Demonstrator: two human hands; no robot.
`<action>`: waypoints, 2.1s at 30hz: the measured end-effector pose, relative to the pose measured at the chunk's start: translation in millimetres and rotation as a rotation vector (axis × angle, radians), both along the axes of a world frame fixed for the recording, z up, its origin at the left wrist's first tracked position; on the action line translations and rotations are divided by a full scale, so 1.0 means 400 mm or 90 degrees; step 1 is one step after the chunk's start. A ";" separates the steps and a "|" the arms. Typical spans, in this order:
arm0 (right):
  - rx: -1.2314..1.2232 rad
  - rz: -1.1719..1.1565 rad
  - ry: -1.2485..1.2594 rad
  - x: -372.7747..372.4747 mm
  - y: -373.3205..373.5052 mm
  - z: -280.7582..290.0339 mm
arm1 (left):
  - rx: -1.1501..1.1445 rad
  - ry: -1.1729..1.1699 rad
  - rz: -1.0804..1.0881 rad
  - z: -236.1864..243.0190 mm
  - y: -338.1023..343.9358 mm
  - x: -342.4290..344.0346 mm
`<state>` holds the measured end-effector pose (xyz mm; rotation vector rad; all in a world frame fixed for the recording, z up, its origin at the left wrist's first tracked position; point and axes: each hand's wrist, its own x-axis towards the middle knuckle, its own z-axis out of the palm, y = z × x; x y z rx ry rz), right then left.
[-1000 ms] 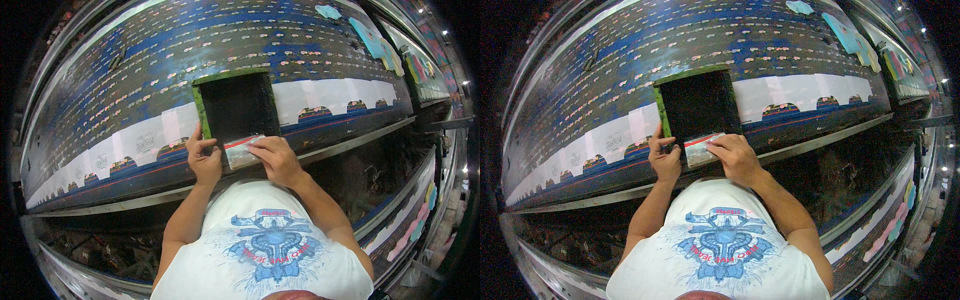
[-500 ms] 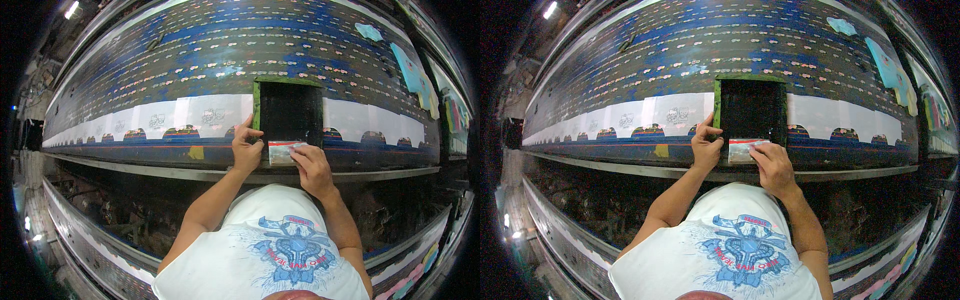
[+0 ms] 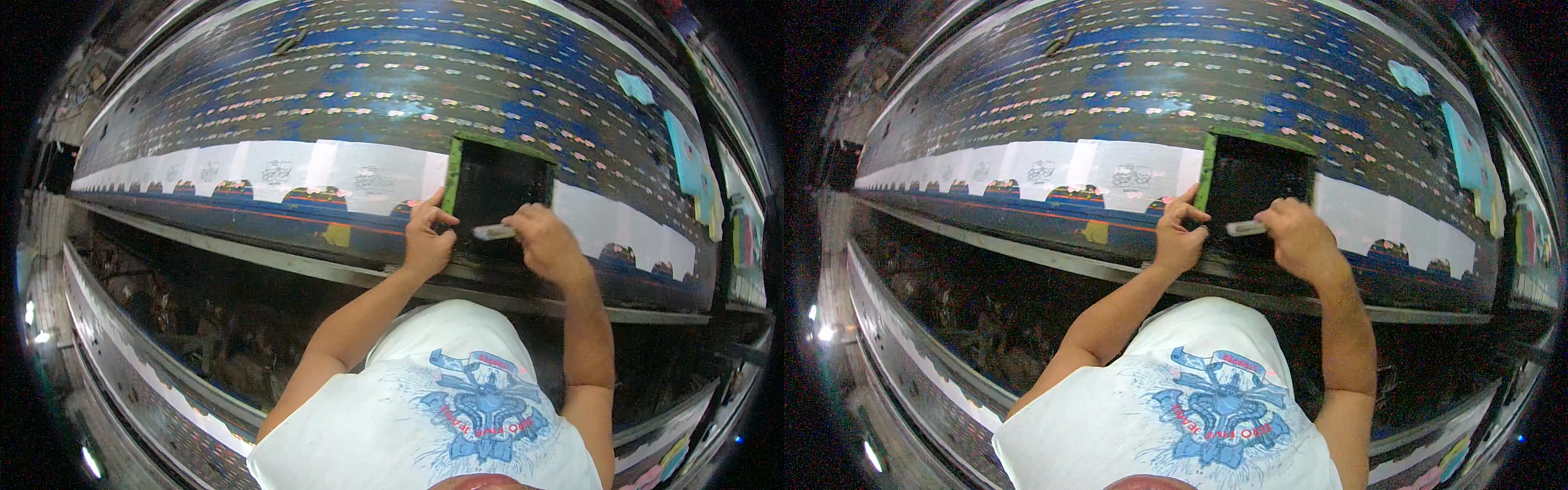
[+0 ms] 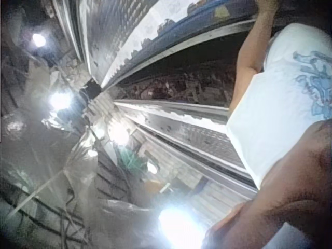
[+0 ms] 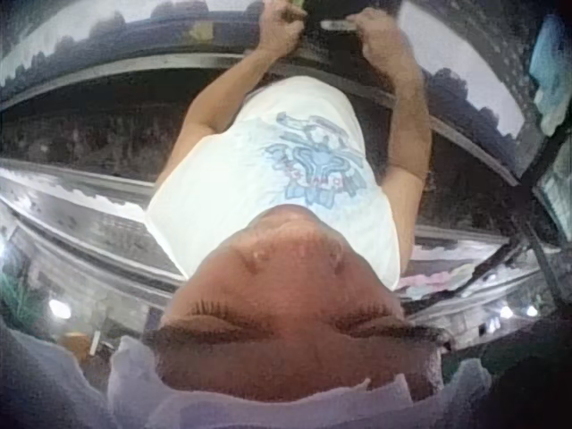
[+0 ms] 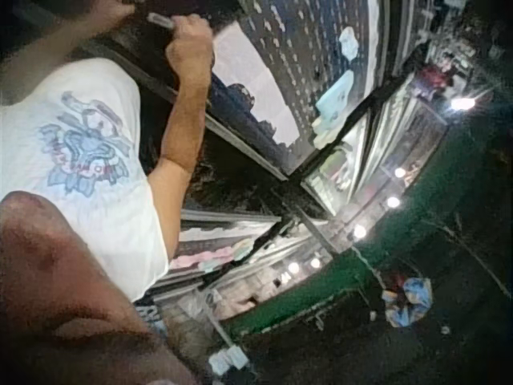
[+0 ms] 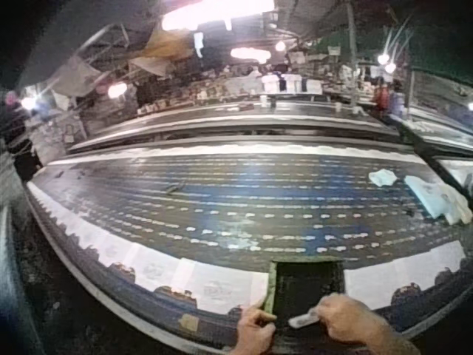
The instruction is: The person repeatedly rubs a small rectangular block against a dark rectangular area on a patterned fabric laid on a table, likely transferring ink or dye. The person holds the block with both hands and moves it back and forth over the same region throughout the clip.
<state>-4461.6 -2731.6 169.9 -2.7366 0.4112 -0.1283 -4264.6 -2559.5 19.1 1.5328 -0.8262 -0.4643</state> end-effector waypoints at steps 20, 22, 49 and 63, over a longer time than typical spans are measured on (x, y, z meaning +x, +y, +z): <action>-0.060 -0.106 -0.027 0.054 0.076 -0.050 | -0.029 -0.024 -0.005 0.011 0.003 -0.006; -0.052 -0.107 -0.023 0.024 0.132 -0.051 | -0.034 -0.051 -0.001 0.008 0.000 -0.006; -0.023 -0.206 -0.240 -0.539 0.013 -0.145 | -0.104 -0.057 -0.003 0.019 -0.247 -0.429; -0.056 -0.130 -0.210 -0.660 -0.094 -0.108 | -0.035 0.006 -0.012 0.001 -0.330 -0.557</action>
